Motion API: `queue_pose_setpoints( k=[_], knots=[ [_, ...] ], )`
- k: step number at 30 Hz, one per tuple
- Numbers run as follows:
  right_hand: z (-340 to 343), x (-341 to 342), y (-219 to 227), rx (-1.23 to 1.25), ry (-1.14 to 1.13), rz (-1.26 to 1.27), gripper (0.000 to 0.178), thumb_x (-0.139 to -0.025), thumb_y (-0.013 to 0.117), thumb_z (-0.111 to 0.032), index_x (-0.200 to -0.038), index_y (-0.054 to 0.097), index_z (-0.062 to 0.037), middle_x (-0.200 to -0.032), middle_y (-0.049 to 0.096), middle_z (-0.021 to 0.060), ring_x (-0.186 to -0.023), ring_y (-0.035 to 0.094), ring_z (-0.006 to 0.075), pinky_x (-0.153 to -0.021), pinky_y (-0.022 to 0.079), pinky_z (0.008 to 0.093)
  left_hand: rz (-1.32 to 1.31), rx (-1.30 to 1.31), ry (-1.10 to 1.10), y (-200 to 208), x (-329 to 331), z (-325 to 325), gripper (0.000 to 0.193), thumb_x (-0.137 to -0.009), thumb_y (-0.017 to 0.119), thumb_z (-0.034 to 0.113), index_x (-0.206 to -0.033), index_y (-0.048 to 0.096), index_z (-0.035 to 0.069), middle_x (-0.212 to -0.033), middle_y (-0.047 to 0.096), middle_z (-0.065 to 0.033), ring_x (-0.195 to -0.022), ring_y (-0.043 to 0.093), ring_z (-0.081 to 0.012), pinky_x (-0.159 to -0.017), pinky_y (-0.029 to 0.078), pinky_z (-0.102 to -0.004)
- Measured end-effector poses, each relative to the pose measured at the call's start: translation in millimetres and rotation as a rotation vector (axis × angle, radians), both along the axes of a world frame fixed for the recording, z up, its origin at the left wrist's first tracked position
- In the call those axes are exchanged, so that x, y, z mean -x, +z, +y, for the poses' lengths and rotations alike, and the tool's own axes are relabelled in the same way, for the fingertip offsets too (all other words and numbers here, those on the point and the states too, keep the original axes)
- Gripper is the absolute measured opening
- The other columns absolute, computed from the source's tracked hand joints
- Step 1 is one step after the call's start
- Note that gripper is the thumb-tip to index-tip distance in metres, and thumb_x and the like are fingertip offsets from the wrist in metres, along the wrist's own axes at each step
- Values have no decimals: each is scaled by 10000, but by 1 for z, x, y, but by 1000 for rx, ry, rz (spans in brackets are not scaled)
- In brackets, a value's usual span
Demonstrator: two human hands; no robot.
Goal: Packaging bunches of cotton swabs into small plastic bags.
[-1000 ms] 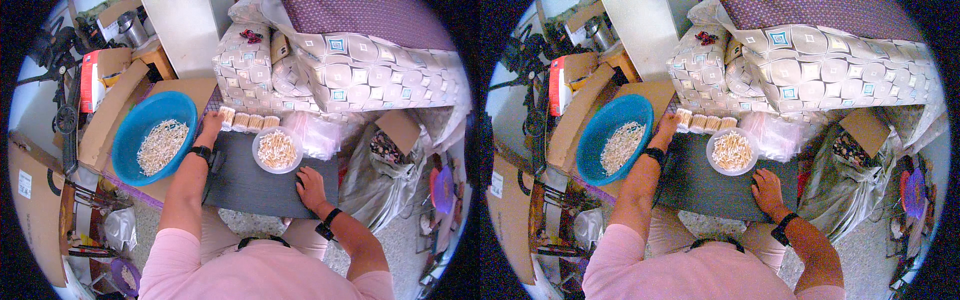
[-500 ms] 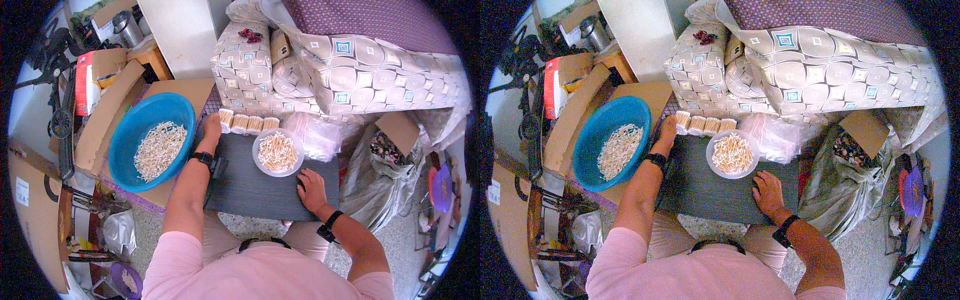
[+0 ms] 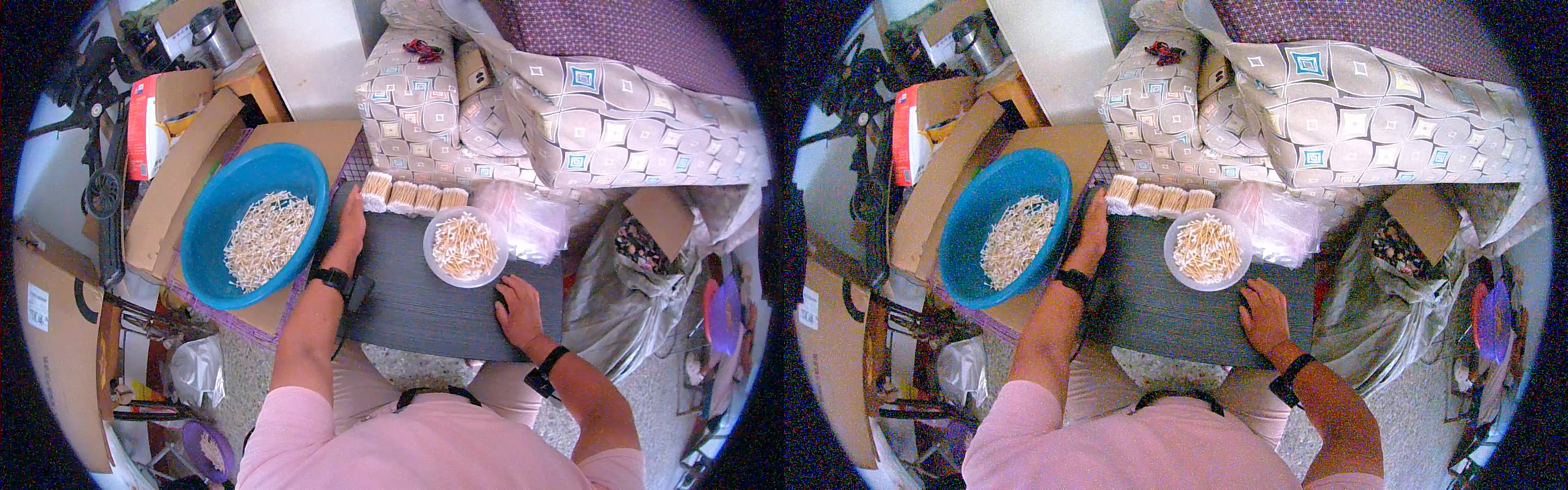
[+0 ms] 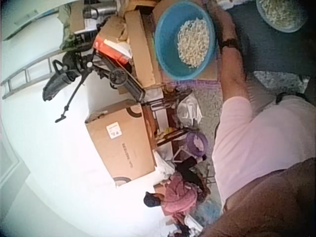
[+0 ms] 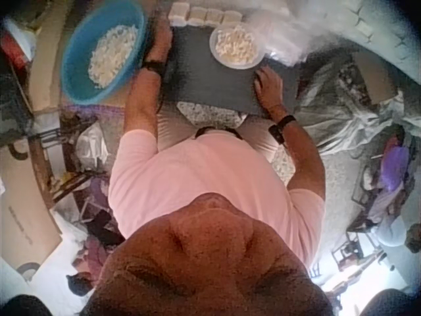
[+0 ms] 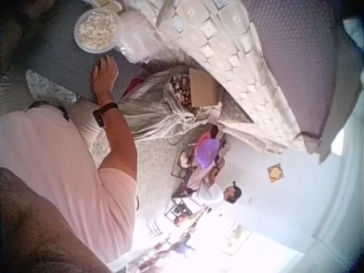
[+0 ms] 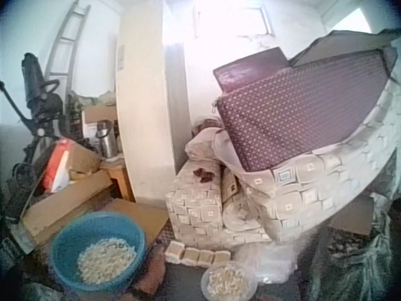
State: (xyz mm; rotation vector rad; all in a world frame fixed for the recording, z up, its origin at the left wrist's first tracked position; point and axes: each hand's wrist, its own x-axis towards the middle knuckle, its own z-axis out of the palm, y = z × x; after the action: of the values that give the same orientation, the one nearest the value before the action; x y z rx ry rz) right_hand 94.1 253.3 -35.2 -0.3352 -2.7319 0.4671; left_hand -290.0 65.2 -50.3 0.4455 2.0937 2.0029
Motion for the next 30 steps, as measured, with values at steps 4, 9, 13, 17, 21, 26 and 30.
queue_pose_setpoints(
  k=[4,9,13,17,21,26,30],
  knots=[
    [1,-1,0,2,2,11,405,-796,648,-160,-1179,559,-64,-1302,503,132,-1256,431,331,-1063,314,482,237,230,12,-9,-6,7,550,-984,420,235,-1449,281,-25,-1455,380,-222,-1354,359,-326,-1113,268,-365],
    [4,-3,-3,-8,0,0,403,-795,651,-160,-1177,560,-67,-1296,507,134,-1261,429,332,-1064,313,483,194,312,-13,-4,-10,20,590,-968,462,209,-1460,236,-26,-1486,307,-252,-1382,301,-355,-1121,256,-374],
    [4,-6,-4,-10,3,12,404,-797,656,-163,-1176,559,-66,-1297,506,134,-1268,426,331,-1062,320,484,145,289,-29,-5,-14,24,606,-964,469,217,-1464,226,-24,-1482,309,-257,-1379,302,-364,-1126,251,-372],
    [-1,-2,-3,-9,23,72,399,-799,656,-169,-1171,559,-63,-1290,507,135,-1259,431,332,-1055,329,483,185,225,89,-17,-5,-7,601,-965,471,231,-1459,243,-24,-1475,320,-258,-1380,303,-357,-1130,245,-381],
    [3,-6,-7,-22,12,88,383,-804,651,-174,-1158,561,-59,-1267,513,137,-1241,440,336,-1048,338,477,387,340,68,-9,-54,-26,595,-957,500,243,-1443,283,-21,-1445,362,-262,-1356,333,-376,-1122,257,-409],
    [3,-8,-7,-46,15,106,370,-812,642,-178,-1153,561,-59,-1254,516,138,-1230,447,334,-1045,340,472,508,537,-69,-7,-130,-60,584,-925,551,241,-1404,342,-20,-1395,416,-265,-1316,369,-408,-1109,270,-449],
    [2,-8,-8,-70,27,131,359,-820,633,-180,-1150,563,-56,-1253,520,139,-1222,456,330,-1042,345,468,709,680,-165,-14,-169,-73,570,-888,593,239,-1369,401,0,-1390,438,-234,-1316,374,-396,-1111,243,-509]
  ],
)
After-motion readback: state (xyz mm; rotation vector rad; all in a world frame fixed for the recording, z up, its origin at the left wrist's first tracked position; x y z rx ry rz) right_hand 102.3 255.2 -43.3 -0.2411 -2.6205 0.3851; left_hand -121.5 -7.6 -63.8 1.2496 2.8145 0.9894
